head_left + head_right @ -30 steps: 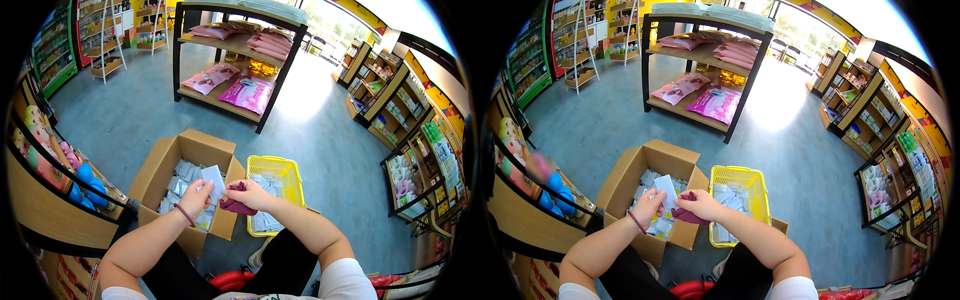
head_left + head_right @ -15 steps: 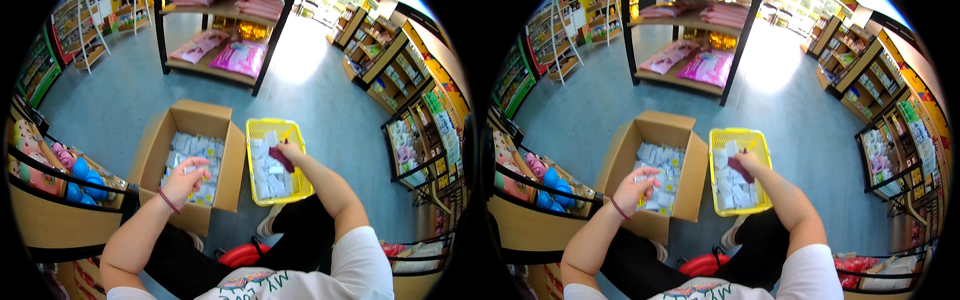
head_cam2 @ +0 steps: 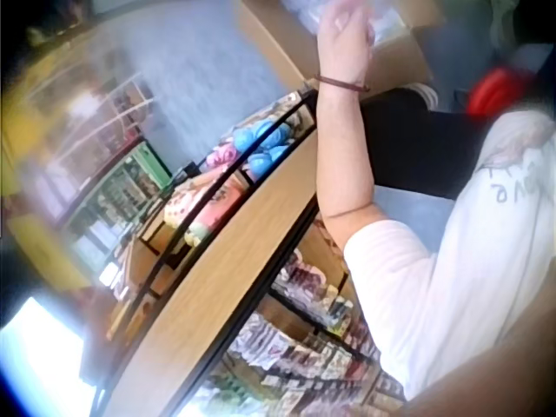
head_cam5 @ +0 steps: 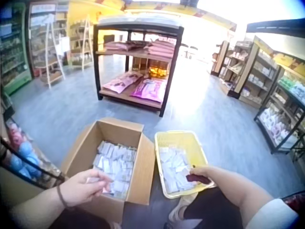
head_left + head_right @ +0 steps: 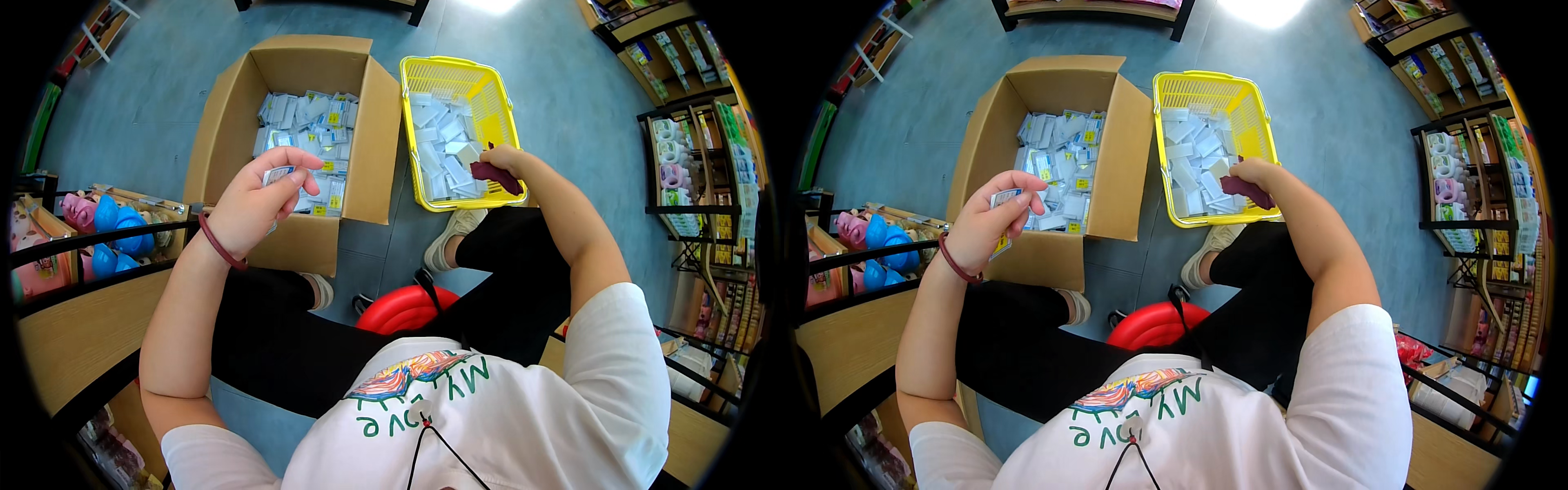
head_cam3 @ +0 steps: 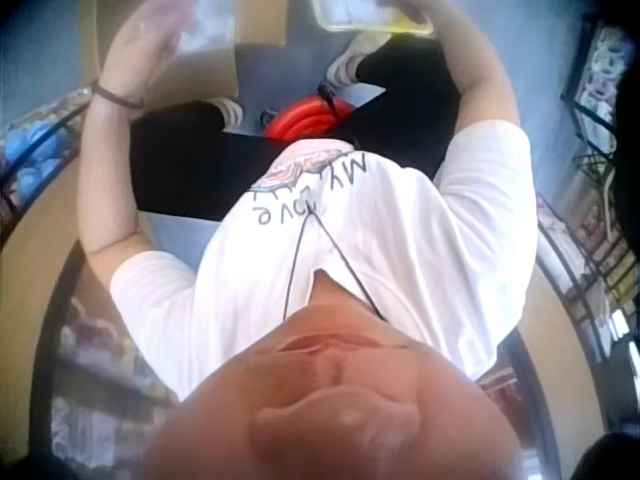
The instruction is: The person sits on the floor and repeatedly picks up small white packets from a cardboard box. They wipe each packet with a purple cloth and then place it into a yellow plastic basket. The person continues this process of picking, wiping, and placing packets throughout the video.
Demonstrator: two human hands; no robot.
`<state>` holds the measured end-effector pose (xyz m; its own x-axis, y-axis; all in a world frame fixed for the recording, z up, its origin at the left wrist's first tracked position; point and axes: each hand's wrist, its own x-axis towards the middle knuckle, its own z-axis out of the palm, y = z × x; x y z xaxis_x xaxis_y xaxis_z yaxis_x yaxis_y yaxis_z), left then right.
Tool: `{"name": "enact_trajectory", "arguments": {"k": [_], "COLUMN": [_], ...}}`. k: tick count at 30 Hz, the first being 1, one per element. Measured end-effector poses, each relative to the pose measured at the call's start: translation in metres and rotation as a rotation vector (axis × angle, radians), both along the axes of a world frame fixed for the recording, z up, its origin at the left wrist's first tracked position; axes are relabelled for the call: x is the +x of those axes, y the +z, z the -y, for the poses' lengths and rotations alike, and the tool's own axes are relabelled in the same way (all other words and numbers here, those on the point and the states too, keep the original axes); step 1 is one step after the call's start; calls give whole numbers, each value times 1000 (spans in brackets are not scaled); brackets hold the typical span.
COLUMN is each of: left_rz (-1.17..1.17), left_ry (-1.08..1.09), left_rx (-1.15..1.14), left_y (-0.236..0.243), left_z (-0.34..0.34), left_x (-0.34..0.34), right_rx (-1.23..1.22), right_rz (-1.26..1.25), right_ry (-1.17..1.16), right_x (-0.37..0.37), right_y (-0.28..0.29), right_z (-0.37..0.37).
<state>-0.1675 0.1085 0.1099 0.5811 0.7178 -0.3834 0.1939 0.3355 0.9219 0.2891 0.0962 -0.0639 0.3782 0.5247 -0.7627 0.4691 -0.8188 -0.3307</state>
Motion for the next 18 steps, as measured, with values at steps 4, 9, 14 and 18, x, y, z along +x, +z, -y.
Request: {"name": "enact_trajectory", "arguments": {"k": [4, 9, 14, 18], "left_rz": [-8, -128, -206, -279], "left_ry": [-59, -231, -530, -794], "left_rx": [46, 383, 767, 933], "left_y": [1, -4, -5, 11], "left_z": [3, 11, 32, 56], "left_x": [1, -2, -2, 5], "right_rx": [25, 43, 222, 543], "right_rz": [-10, 441, 458, 411], "right_ry": [-63, 380, 552, 661], "right_x": [-7, -7, -42, -110], "right_y": [-8, 2, 24, 77], "right_z": [-9, -9, -21, -32]}}
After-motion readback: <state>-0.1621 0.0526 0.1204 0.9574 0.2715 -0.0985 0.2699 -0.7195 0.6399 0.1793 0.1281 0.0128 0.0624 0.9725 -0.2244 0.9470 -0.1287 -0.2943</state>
